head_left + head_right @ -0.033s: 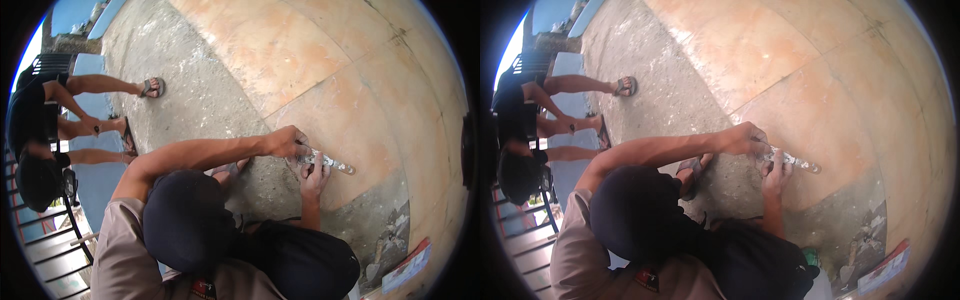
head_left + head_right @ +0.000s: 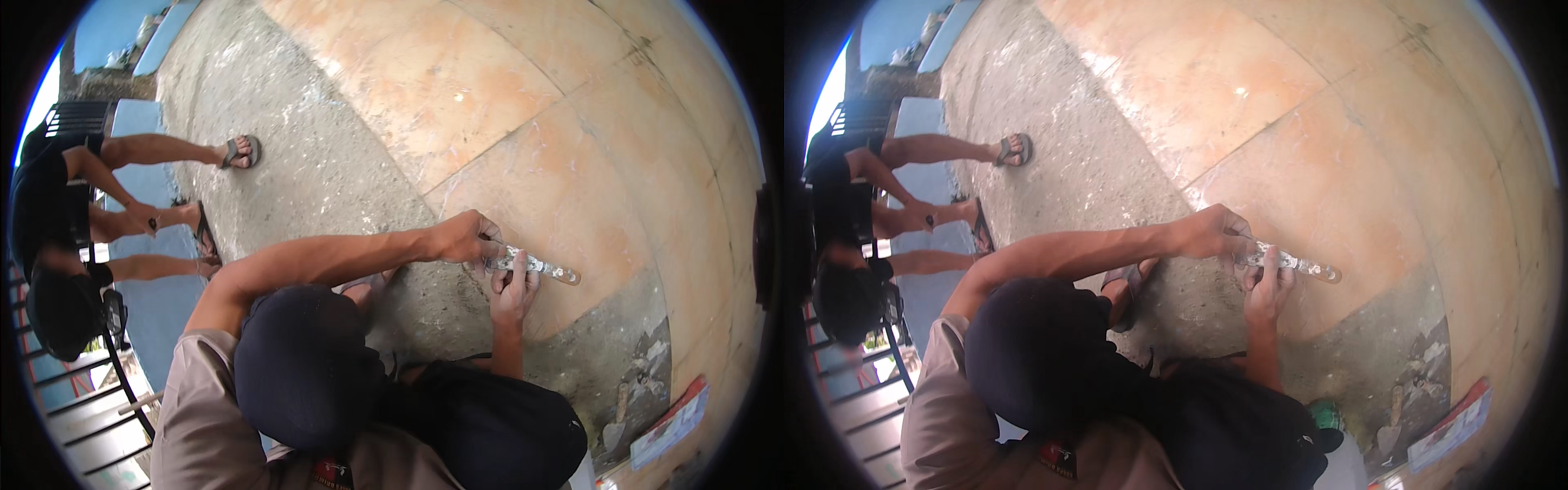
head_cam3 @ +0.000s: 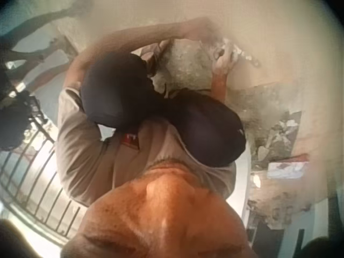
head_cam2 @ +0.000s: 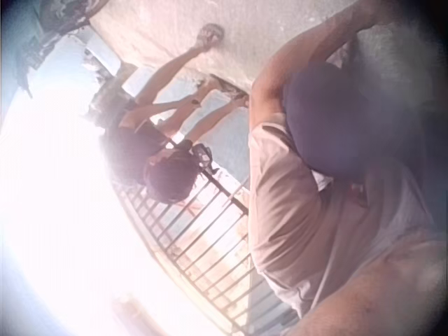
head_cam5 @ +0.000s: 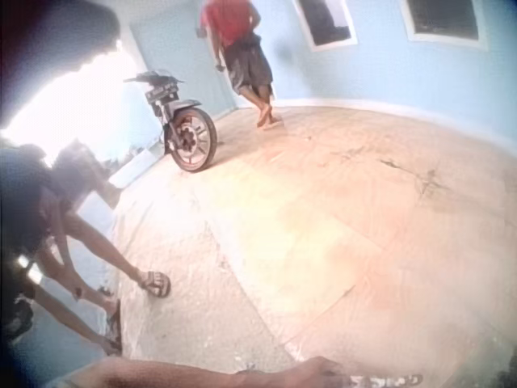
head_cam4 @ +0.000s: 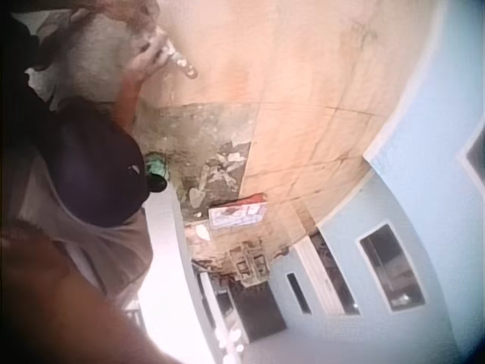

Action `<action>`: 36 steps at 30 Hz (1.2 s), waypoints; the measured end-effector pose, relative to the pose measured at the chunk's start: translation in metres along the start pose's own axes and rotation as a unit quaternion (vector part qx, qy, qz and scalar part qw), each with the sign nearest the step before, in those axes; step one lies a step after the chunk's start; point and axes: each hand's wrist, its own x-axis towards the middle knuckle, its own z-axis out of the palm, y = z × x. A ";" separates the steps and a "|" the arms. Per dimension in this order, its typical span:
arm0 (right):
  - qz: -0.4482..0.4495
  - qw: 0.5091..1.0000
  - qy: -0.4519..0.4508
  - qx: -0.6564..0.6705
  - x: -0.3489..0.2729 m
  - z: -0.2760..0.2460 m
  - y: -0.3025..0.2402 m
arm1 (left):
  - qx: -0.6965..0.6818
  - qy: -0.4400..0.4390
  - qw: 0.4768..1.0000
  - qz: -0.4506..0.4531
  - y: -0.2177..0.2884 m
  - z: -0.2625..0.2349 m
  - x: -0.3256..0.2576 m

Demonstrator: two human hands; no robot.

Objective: The person uses a putty knife to spread and smooth grout between floor tiles. They repeatedly scrape and wipe the tile surface to remove excess grout, working across multiple tile joints.

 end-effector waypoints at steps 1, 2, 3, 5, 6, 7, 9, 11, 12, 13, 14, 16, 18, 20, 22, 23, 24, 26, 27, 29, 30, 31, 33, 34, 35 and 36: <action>-0.002 0.999 0.033 -0.008 -0.001 -0.007 -0.002 | -0.011 -0.009 1.000 0.004 -0.002 0.009 0.003; -0.001 0.997 0.075 -0.017 -0.004 -0.021 -0.003 | -0.025 -0.025 0.999 0.003 -0.007 0.021 0.009; -0.031 0.993 0.117 -0.013 -0.004 -0.034 -0.004 | -0.073 -0.034 0.996 -0.030 -0.014 0.027 0.013; -0.093 0.974 0.204 -0.018 0.012 -0.061 -0.024 | 0.023 -0.066 0.997 -0.027 -0.023 0.028 0.020; -0.141 0.957 0.239 -0.080 0.029 -0.088 -0.030 | 0.093 -0.073 0.993 -0.013 -0.031 0.025 0.016; -0.181 0.935 0.267 -0.147 0.044 -0.123 -0.034 | 0.157 -0.075 0.985 0.001 -0.042 0.024 0.006; -0.180 0.912 0.287 -0.233 0.063 -0.177 -0.049 | 0.148 -0.090 0.984 -0.036 -0.037 0.020 -0.016; -0.133 0.911 0.256 -0.294 0.059 -0.192 -0.051 | 0.157 -0.051 0.985 -0.042 -0.027 0.013 -0.036; -0.108 0.910 0.236 -0.323 0.053 -0.196 -0.051 | 0.164 -0.028 0.985 -0.050 -0.020 0.010 -0.048; -0.048 0.903 0.216 -0.368 0.043 -0.185 -0.044 | 0.172 0.003 0.983 -0.062 -0.009 0.006 -0.065; -0.068 0.902 0.191 -0.380 0.033 -0.177 -0.026 | 0.144 -0.011 0.986 -0.082 0.002 0.005 -0.078; -0.160 0.861 0.133 -0.464 0.014 -0.151 0.024 | 0.091 -0.034 0.988 -0.124 0.029 0.003 -0.106; -0.201 0.825 0.122 -0.515 0.012 -0.137 0.033 | 0.084 -0.059 0.984 -0.145 0.057 0.007 -0.124; -0.143 0.855 0.171 -0.469 0.037 -0.137 0.005 | 0.080 -0.072 0.983 -0.147 0.059 0.007 -0.133; -0.133 0.880 0.223 -0.397 0.070 -0.145 -0.022 | 0.081 -0.075 0.987 -0.119 0.032 0.001 -0.122; -0.136 0.897 0.225 -0.357 0.077 -0.146 -0.026 | 0.099 -0.066 0.987 -0.109 0.018 -0.001 -0.118; -0.139 0.911 0.228 -0.314 0.076 -0.144 -0.023 | 0.119 -0.057 0.986 -0.099 0.004 -0.001 -0.113; -0.153 0.827 0.207 -0.500 0.065 -0.127 0.000 | 0.172 -0.041 0.983 -0.054 -0.014 -0.001 -0.092; -0.259 0.794 0.176 -0.521 0.050 -0.124 0.025 | 0.205 -0.034 0.978 -0.034 -0.021 0.001 -0.084; -0.274 0.792 0.149 -0.524 0.038 -0.101 0.027 | 0.272 -0.025 0.962 0.008 -0.035 -0.003 -0.081; -0.195 0.820 0.171 -0.510 0.053 -0.098 0.004 | 0.334 0.009 0.940 0.064 -0.047 -0.014 -0.079; -0.109 0.837 0.199 -0.499 0.067 -0.097 -0.021 | 0.388 0.034 0.913 0.123 -0.062 -0.024 -0.072; -0.143 0.885 0.218 -0.386 0.098 -0.102 -0.030 | 0.438 0.043 0.883 0.161 -0.055 -0.046 -0.054; -0.167 0.903 0.221 -0.329 0.105 -0.106 -0.033 | 0.462 0.076 0.869 0.157 -0.058 -0.067 -0.044; -0.234 0.877 0.202 -0.369 0.101 -0.098 -0.008 | 0.489 0.117 0.851 0.152 -0.058 -0.084 -0.035; -0.297 0.846 0.180 -0.404 0.098 -0.082 0.020 | 0.511 0.148 0.835 0.140 -0.064 -0.106 -0.026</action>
